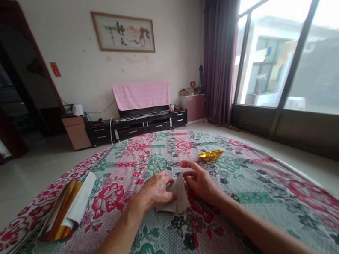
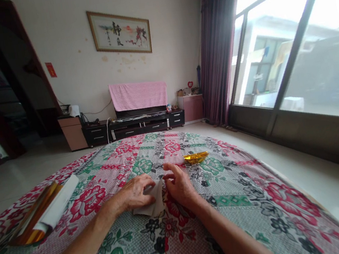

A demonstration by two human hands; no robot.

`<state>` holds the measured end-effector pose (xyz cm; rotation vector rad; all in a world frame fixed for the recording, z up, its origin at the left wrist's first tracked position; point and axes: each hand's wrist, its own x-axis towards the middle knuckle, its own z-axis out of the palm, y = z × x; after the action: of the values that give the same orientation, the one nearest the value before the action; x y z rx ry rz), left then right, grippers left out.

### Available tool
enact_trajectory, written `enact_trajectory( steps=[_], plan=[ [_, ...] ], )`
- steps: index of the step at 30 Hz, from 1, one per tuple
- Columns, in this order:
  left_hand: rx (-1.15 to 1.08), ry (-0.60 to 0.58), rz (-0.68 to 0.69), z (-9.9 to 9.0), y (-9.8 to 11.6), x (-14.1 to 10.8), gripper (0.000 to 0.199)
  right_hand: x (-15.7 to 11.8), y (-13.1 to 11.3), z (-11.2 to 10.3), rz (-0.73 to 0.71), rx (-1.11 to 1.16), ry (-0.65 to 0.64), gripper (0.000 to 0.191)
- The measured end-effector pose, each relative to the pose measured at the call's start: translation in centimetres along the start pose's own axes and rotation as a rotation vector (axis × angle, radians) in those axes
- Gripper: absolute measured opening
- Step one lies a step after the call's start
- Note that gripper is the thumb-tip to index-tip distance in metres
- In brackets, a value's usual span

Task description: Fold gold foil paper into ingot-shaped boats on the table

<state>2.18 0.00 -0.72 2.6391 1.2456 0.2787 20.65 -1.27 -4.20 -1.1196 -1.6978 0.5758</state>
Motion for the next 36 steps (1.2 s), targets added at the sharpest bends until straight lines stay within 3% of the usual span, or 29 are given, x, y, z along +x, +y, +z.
enact_trajectory(
  steps=[6, 11, 17, 24, 30, 36],
  plan=[
    [-0.010, 0.010, 0.017, 0.1, -0.1, 0.0, 0.032, 0.2, 0.4, -0.6, 0.056, -0.151, 0.083, 0.044],
    [-0.070, 0.004, 0.055, 0.3, -0.4, 0.0, 0.039, 0.3, -0.5, -1.6, 0.225, -0.156, 0.035, 0.037],
    [-0.040, -0.005, 0.092, 0.6, -0.5, -0.2, 0.041, 0.4, -1.4, -1.2, 0.265, -0.247, 0.046, 0.044],
    [0.017, -0.030, 0.098, 0.5, -0.2, -0.4, 0.039, 0.3, -1.1, -0.2, 0.270, -0.256, 0.081, 0.042],
    [0.020, -0.050, 0.118, 0.4, -0.3, -0.2, 0.039, 0.2, -1.2, 0.0, 0.297, -0.063, 0.056, 0.039],
    [-0.006, -0.042, 0.101, 0.5, -0.4, -0.1, 0.035, -0.2, -1.1, 0.4, 0.178, 0.017, 0.016, 0.039]
  ],
)
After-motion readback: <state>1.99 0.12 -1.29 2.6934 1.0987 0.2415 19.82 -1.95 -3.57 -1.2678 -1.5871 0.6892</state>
